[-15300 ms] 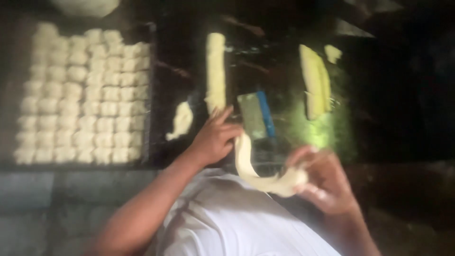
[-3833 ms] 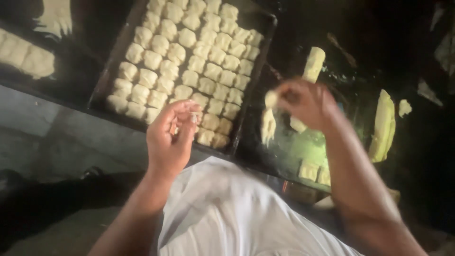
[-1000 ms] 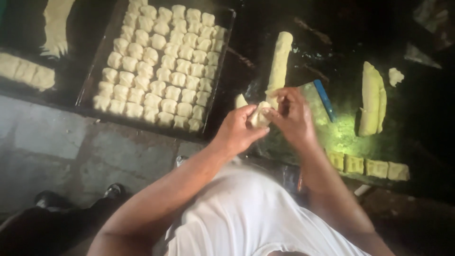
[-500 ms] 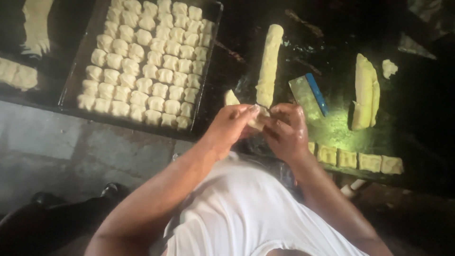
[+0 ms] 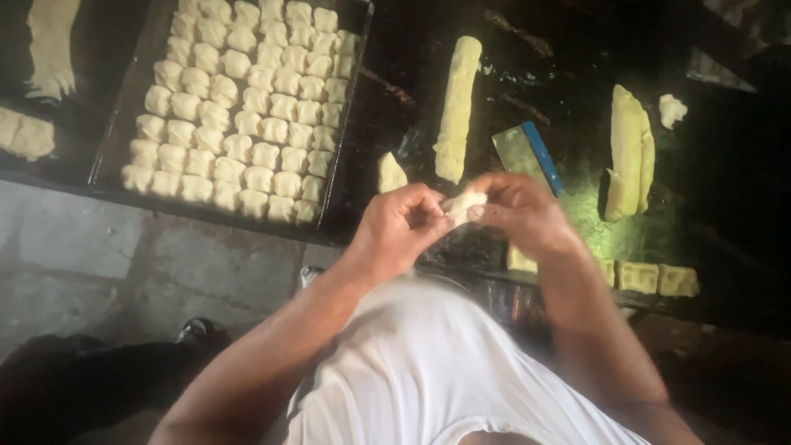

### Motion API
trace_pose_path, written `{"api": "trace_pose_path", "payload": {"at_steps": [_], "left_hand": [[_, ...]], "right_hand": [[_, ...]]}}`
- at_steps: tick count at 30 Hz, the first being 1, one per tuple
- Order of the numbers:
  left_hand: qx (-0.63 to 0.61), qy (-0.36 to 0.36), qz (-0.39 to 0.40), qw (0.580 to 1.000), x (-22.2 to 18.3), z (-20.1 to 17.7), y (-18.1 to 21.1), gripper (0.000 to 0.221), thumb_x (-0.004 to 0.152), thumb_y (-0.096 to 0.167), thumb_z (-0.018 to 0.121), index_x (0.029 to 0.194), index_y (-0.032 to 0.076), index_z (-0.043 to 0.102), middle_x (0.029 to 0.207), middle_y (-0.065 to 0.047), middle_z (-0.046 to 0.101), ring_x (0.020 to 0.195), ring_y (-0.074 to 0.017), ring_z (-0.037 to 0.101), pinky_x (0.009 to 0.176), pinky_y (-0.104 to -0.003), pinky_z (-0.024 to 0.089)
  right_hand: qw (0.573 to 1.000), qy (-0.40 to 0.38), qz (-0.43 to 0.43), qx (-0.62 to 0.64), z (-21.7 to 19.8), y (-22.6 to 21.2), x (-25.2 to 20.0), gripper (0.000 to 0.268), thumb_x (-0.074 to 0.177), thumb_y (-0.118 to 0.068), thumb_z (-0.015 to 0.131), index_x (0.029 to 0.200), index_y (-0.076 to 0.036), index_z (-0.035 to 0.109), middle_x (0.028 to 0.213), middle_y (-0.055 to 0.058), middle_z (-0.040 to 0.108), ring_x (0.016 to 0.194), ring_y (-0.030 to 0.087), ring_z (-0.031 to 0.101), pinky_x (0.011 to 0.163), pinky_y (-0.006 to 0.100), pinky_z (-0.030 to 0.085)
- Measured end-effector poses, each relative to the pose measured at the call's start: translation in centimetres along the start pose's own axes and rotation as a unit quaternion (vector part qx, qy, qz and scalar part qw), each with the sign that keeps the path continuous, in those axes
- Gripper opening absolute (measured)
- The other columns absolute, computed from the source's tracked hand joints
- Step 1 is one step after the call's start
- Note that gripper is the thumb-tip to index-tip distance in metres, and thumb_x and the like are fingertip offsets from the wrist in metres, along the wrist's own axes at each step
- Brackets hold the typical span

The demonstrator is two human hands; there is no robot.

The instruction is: Shaping small pieces of dough and placing them onto a baking tray in a bakery.

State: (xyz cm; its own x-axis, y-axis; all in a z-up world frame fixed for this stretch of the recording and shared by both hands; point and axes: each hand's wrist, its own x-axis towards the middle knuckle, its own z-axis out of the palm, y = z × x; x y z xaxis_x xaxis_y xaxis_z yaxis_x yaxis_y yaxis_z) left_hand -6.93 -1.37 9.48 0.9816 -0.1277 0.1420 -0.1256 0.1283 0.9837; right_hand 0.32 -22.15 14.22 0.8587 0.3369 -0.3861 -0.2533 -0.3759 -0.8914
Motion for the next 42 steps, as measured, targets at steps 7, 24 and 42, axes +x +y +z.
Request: {"api": "trace_pose_path", "payload": {"at_steps": [7,24,42], "left_hand": [[0.106,0.045,-0.015,0.993,0.2,1.1,3.3,0.038,0.087,0.004,0.074,0.123,-0.001,0.064,0.093,-0.010,0.074,0.077,-0.0102,0.069,0.069,-0.024,0.056],[-0.189,0.099,-0.260,0.942,0.9,-2.9,0.4,0.027,0.094,0.010,0.067,0.118,-0.002,0.068,0.102,-0.011,0.074,0.085,-0.0168,0.075,0.079,-0.030,0.065],[-0.223,0.075,-0.300,0.924,0.9,-3.6,-0.6,0.027,0.097,0.012,0.059,0.122,0.002,0.064,0.101,-0.012,0.076,0.085,-0.0203,0.078,0.081,-0.031,0.062]], "right_hand": [[0.875,0.141,-0.309,-0.344,1.6,2.8,-0.3,0.025,0.086,-0.001,0.078,0.109,-0.009,0.071,0.102,0.008,0.076,0.092,0.022,0.074,0.077,0.031,0.061],[0.783,0.144,-0.503,-0.336,5.5,4.0,1.0,0.023,0.080,0.002,0.078,0.102,-0.005,0.076,0.109,0.013,0.077,0.085,0.026,0.075,0.072,0.036,0.062],[0.948,0.070,-0.046,-0.306,5.6,1.4,-1.5,0.074,0.081,-0.015,0.082,0.149,-0.010,0.053,0.145,0.023,0.051,0.119,0.040,0.051,0.093,0.050,0.051]]}}
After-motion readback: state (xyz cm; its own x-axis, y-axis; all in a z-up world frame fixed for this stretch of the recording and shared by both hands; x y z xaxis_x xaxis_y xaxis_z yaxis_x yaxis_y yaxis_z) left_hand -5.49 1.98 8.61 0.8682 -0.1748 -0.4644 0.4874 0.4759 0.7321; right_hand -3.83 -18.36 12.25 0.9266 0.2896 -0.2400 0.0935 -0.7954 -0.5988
